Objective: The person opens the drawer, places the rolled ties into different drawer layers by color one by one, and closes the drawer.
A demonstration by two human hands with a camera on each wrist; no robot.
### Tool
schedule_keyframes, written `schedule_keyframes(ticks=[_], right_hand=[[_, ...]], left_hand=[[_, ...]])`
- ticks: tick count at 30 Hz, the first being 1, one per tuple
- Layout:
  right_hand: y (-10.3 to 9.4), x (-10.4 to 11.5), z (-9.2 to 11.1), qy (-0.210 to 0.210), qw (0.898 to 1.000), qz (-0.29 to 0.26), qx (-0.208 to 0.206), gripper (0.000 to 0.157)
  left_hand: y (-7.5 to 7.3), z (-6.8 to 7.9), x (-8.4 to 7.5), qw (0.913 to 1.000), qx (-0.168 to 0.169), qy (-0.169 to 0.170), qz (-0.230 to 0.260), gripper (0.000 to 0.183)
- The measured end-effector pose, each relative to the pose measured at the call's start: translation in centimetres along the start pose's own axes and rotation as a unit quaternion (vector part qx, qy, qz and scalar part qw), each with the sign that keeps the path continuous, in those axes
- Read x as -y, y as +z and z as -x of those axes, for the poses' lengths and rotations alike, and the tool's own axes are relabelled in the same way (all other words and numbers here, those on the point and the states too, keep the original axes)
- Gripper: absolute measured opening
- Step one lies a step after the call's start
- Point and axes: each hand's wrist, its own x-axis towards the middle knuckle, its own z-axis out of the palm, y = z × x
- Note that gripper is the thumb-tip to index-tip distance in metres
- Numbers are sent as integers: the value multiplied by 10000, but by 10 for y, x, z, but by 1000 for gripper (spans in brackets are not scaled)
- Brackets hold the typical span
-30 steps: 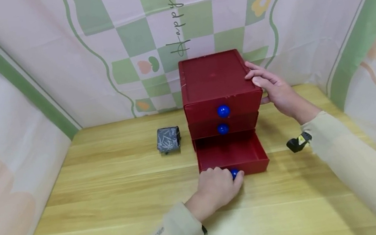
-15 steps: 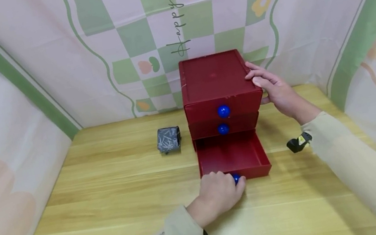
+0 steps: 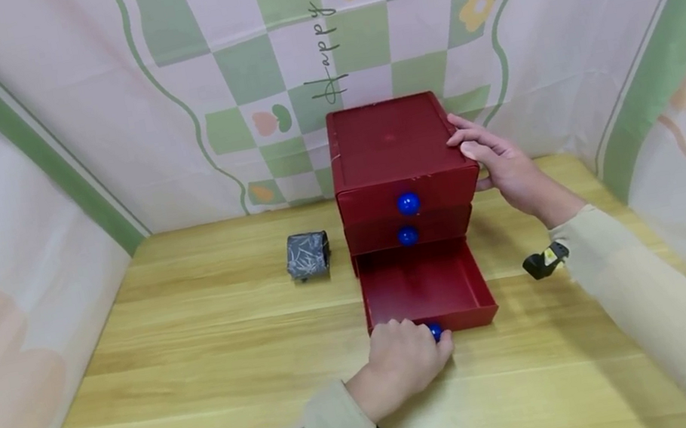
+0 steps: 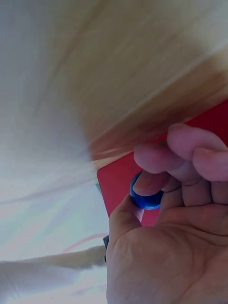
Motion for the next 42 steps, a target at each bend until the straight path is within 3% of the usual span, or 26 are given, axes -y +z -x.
schedule_keyframes(ticks=[6, 16, 21, 28, 42], right_hand=[[0, 0, 0, 19, 10000, 74, 6, 26], [0, 0, -1, 13, 10000, 76, -12, 26], [0, 1, -1, 49, 9999, 95, -33, 26], [0, 0, 0, 23, 10000, 65, -8, 26], [1, 1, 0, 48, 10000, 55, -30, 25]], left_hand=[[0, 1, -1, 9984, -4, 249, -501, 63], [4, 0, 0, 9994, -314, 62, -111, 70], [4, 0, 0, 9994, -277, 93, -158, 69], [2, 0, 1, 9991, -129, -204, 359, 72], [-1, 2, 0, 9985, -25, -82, 546, 72]])
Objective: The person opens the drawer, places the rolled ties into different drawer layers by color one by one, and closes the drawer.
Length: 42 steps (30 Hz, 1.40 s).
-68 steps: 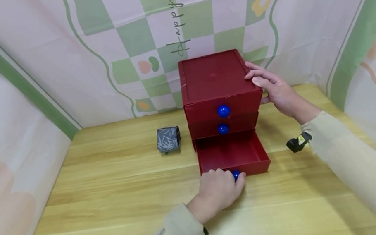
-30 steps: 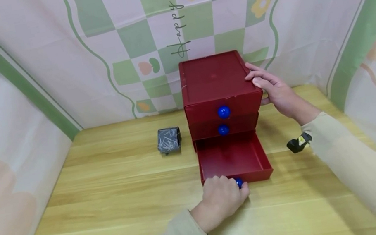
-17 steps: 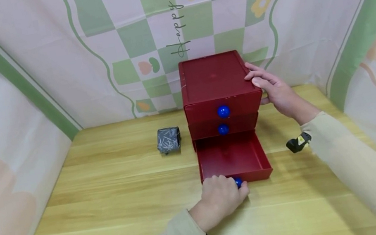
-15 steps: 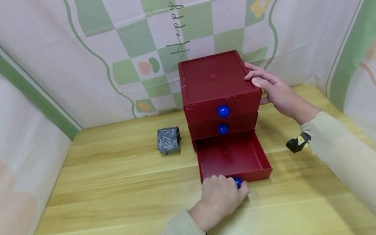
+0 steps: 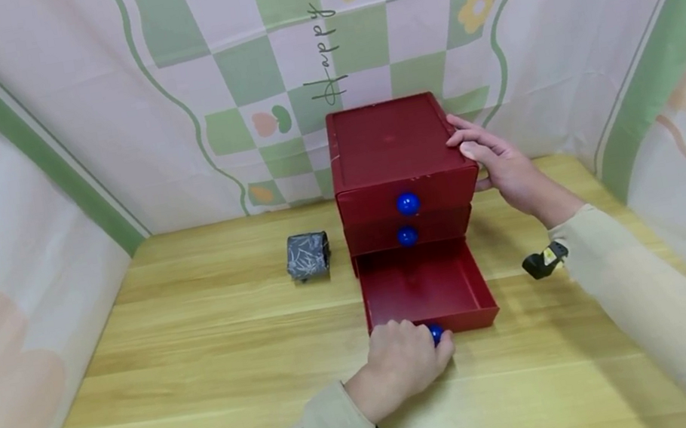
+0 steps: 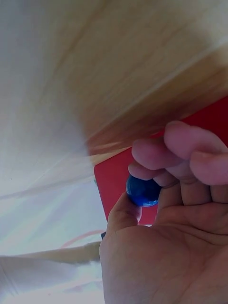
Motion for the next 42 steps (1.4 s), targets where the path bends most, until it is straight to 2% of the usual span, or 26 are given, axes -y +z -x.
schedule_keyframes(ticks=[10, 17, 22, 26, 28, 30, 33, 36, 42], right_hand=[[0, -1, 0, 13, 10000, 3, 27, 26], [-1, -1, 0, 45, 10000, 46, 32, 26], [0, 0, 0, 51, 10000, 69, 39, 27], [0, 0, 0, 48, 10000, 64, 27, 26], [0, 0, 0, 45, 10000, 54, 29, 27], [0, 0, 0, 41, 10000, 57, 30, 27], [-1, 0, 0, 38, 10000, 67, 30, 27], [-1, 0, 0, 34, 10000, 55, 46, 27], [-1, 0, 1, 16, 9999, 34, 97, 27]], left_hand=[[-1, 2, 1, 10000, 87, -24, -35, 75], [-9, 6, 4, 9996, 247, 19, 95, 73], [-22, 12, 10, 9985, 303, 420, 195, 66], [-40, 21, 17, 9907, 915, 998, 163, 60], [-50, 25, 20, 9840, 1253, 1251, 208, 51], [-59, 28, 23, 9788, 1429, 1434, 293, 38], [-71, 29, 30, 9750, 1281, 1764, 426, 16], [-81, 28, 39, 9707, 990, 2099, 621, 6], [-96, 26, 62, 9573, 362, 2532, 1346, 12]])
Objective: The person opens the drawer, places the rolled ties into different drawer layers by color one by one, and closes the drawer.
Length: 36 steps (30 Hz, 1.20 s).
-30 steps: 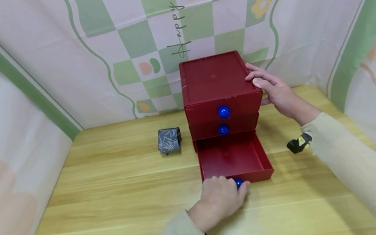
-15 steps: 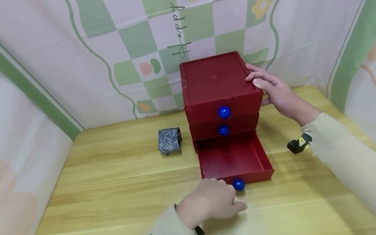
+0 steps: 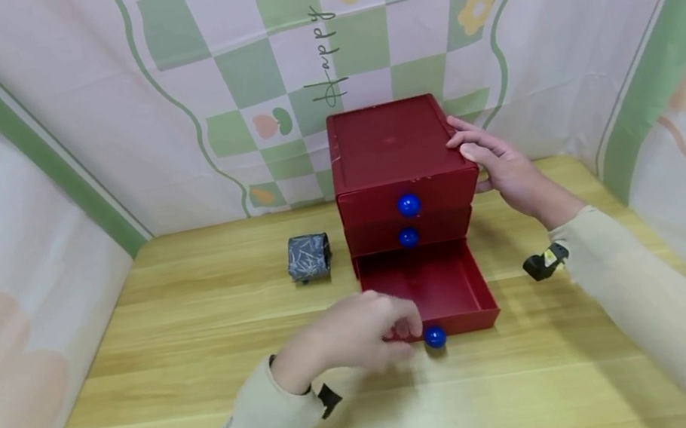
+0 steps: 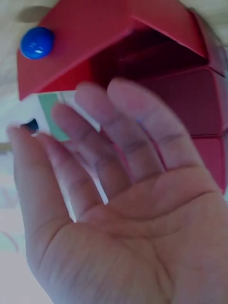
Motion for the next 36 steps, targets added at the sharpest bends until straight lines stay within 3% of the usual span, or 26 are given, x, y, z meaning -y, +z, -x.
schedule_keyframes(ticks=[3, 6, 9, 13, 17, 20, 22, 24, 30, 32, 36], right_hand=[[0, 0, -1, 12, 10000, 15, -10, 27], [1, 0, -1, 23, 10000, 30, -31, 27], [0, 0, -1, 27, 10000, 46, -41, 27], [0, 0, -1, 20, 10000, 13, -27, 27], [1, 0, -1, 20, 10000, 9, -18, 27], [1, 0, -1, 28, 10000, 33, -30, 27], [1, 0, -1, 29, 10000, 39, -30, 27], [0, 0, -1, 26, 10000, 50, -31, 27], [0, 0, -1, -22, 10000, 31, -7, 27], [0, 0, 0, -21, 10000, 27, -8, 27], [0, 1, -1, 18, 10000, 76, -20, 27]], left_hand=[[-9, 5, 8, 9974, -668, 248, 70, 17], [-18, 9, 14, 9846, -1602, 672, 178, 20], [-25, 10, 18, 9562, -2654, 1197, 319, 24], [-34, 10, 22, 9064, -3897, 1571, 422, 37], [-40, 7, 26, 8645, -4671, 1800, 440, 55], [-44, 6, 32, 8464, -4978, 1877, 252, 69], [-46, 5, 37, 8436, -5045, 1835, 89, 78], [-48, 6, 42, 8462, -5053, 1693, -52, 85], [-51, 8, 58, 8651, -4871, 1196, -78, 96], [-50, 8, 64, 8703, -4804, 1087, 28, 95], [-49, 8, 77, 8898, -4485, 689, 485, 89]])
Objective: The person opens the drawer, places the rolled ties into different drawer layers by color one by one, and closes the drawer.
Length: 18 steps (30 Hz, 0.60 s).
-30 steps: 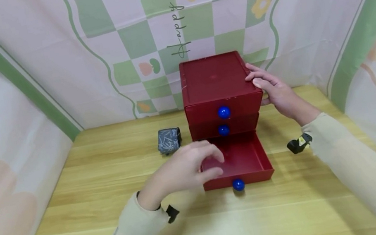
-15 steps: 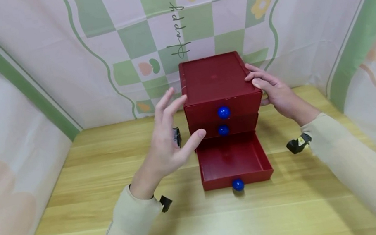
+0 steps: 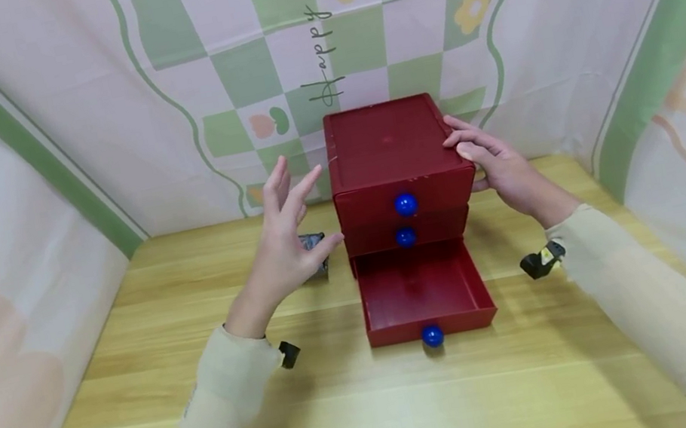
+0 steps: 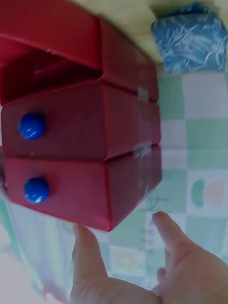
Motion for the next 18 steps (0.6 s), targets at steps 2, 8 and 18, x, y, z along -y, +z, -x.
schedule_keyframes(ticks=[2, 8, 18], right_hand=[[0, 0, 0, 17, 10000, 32, -3, 27], [0, 1, -1, 35, 9999, 104, -8, 28], [0, 0, 0, 31, 10000, 35, -19, 26]], left_hand=[[-1, 2, 7, 9992, 200, -334, 72, 85], [-2, 7, 33, 9898, 729, -1227, -19, 69], [1, 23, 82, 9425, 1487, -2947, -527, 79]])
